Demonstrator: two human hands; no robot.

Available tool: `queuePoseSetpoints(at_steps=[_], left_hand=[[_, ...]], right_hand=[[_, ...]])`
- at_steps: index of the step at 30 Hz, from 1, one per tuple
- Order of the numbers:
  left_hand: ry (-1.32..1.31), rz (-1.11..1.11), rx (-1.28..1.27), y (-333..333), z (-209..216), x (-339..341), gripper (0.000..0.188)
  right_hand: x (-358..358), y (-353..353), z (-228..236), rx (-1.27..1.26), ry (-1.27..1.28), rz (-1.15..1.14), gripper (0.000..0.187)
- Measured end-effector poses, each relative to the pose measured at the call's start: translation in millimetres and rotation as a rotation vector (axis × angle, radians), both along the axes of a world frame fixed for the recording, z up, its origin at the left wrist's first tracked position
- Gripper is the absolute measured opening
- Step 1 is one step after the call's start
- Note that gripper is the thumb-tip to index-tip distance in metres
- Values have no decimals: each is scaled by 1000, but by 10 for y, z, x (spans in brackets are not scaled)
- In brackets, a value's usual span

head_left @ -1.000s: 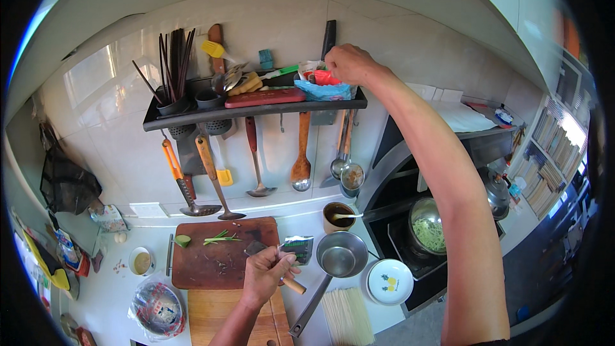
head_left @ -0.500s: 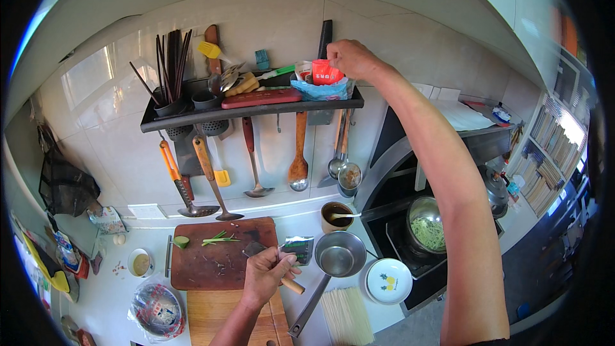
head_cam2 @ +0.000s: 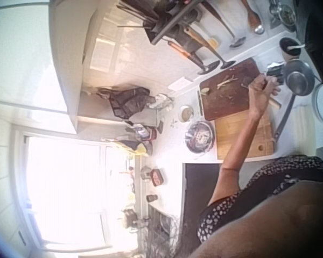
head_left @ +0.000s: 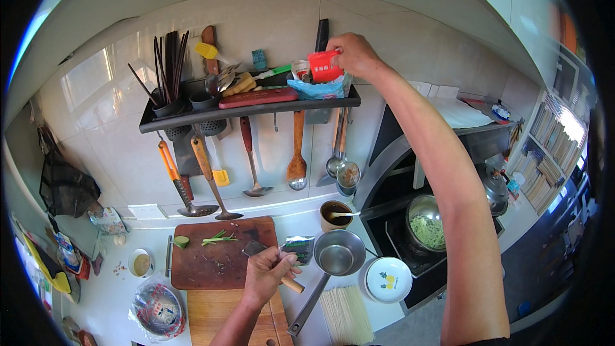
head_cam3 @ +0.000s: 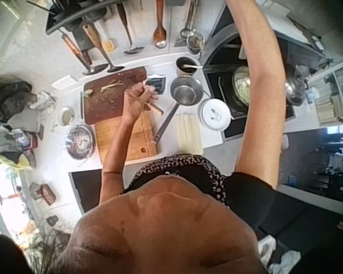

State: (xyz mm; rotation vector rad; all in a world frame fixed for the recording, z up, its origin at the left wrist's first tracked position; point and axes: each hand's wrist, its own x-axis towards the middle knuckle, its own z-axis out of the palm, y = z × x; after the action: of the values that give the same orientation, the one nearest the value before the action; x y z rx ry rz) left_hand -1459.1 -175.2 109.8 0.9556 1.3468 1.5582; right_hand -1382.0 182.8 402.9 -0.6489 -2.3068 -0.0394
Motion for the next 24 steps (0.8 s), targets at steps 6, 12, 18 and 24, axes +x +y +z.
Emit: queuePoseSetpoints(at_steps=[6, 12, 18, 24], left_hand=[[-11, -1, -2, 4, 15, 18, 10], [-8, -5, 29, 16, -36, 5, 11], [-24, 7, 5, -7, 5, 15, 10], [-1, 3, 38, 17, -4, 1, 10]], right_hand=[[57, -51, 30, 127, 257, -41, 13], [60, -69, 41, 157, 258, -19, 11], [126, -241, 51, 215, 178, -104, 10], [77, -231, -38, 151, 58, -76, 12]])
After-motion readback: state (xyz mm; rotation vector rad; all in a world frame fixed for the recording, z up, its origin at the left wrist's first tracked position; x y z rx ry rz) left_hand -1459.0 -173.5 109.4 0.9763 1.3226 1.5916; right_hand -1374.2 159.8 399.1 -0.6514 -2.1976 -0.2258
